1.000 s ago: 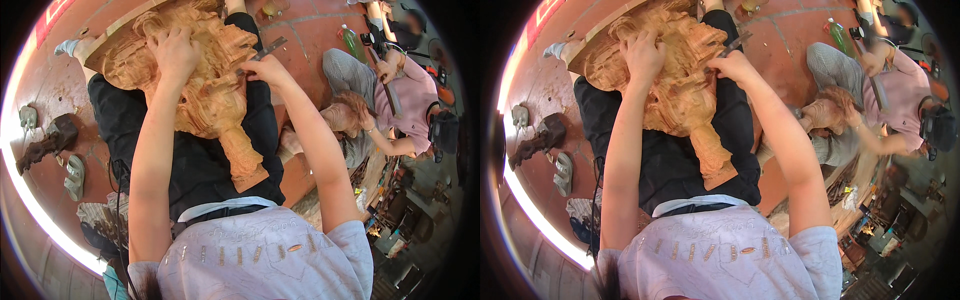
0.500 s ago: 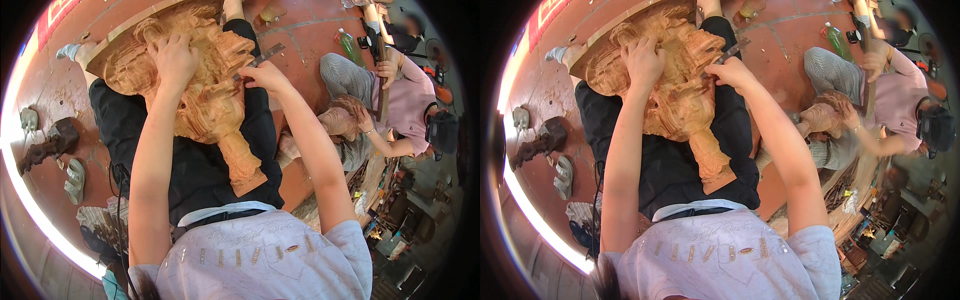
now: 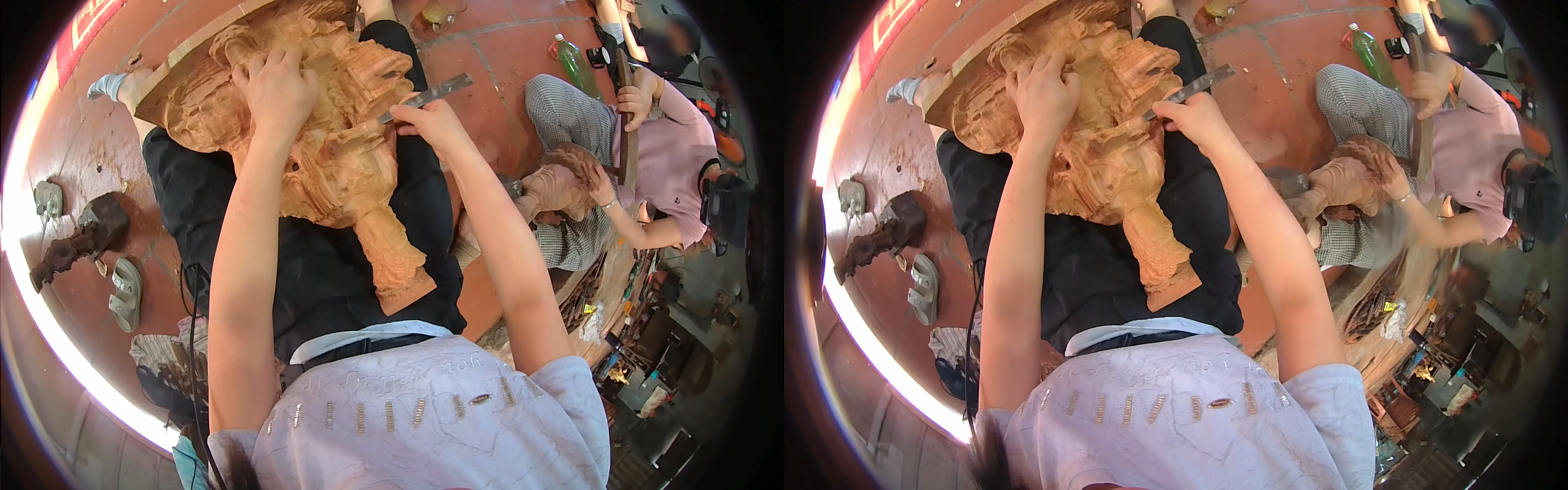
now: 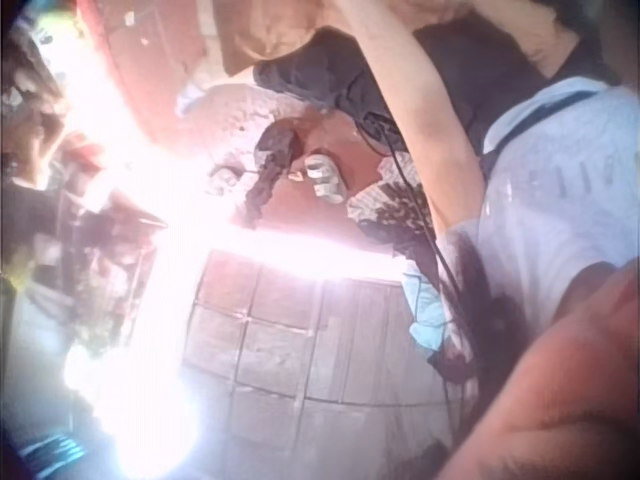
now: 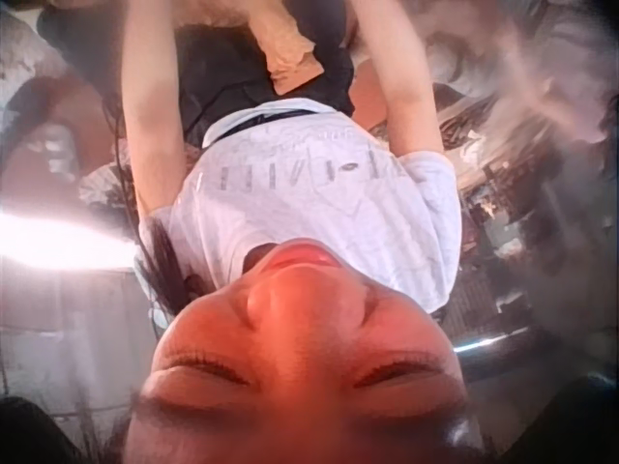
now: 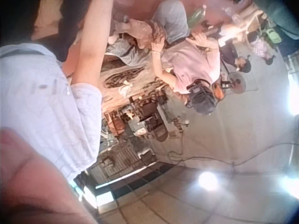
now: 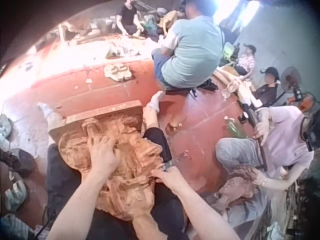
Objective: The person carves a large piece of wood using a chisel and mallet while sitting on the floor. They repeatedly strike the chisel to shape the wood and occasionally brush away wood shavings with their hand.
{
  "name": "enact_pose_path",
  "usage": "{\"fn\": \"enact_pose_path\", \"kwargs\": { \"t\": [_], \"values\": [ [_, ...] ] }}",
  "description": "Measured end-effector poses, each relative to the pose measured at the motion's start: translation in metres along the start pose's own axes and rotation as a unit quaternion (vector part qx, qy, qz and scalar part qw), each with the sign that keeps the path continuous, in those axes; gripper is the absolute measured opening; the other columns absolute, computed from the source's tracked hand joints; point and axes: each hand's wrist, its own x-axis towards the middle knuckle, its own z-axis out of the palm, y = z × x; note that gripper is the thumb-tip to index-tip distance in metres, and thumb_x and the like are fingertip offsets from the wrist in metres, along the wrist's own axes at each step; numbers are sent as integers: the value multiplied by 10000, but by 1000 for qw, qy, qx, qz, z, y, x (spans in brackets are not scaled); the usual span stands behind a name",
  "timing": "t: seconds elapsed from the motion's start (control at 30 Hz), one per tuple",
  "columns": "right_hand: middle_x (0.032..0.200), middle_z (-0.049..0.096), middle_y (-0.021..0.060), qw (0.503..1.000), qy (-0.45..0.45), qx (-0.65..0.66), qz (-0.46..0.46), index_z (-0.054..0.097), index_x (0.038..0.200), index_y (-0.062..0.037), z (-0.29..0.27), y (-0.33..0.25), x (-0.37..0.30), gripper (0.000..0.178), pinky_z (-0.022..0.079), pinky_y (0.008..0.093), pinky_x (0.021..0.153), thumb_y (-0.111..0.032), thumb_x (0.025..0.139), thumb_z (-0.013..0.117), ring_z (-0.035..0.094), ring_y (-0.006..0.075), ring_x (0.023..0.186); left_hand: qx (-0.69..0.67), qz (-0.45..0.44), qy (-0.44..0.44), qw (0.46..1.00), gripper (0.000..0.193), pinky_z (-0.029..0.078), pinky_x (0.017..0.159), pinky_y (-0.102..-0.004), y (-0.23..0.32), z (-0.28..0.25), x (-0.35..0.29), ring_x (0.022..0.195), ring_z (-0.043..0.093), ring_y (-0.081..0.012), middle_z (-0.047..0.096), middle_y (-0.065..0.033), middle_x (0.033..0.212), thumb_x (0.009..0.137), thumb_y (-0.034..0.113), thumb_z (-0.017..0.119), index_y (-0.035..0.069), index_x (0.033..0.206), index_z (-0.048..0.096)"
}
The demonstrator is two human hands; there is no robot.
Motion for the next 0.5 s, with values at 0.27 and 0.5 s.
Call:
{"fn": "enact_pose_path", "kwargs": {
  "t": [0.27,0.5],
  "values": [
    [878,643,14,998,-32,-16,-53,646,902,-39,18,-2,-16,144,437,258,796,-174,853,655,582,105,862,15,0,-17,1000,273,262,990,-577,1,1,-3,1027,530,-314,632,-94,997,765,214,549,94,989,648],
    [907,627,45,992,20,122,29,624,872,-54,-12,9,-7,124,472,300,774,-170,850,665,598,148,815,27,17,15,999,248,271,978,-566,3,3,-3,1006,532,-315,632,-90,975,763,211,547,93,955,650]
  ]
}}
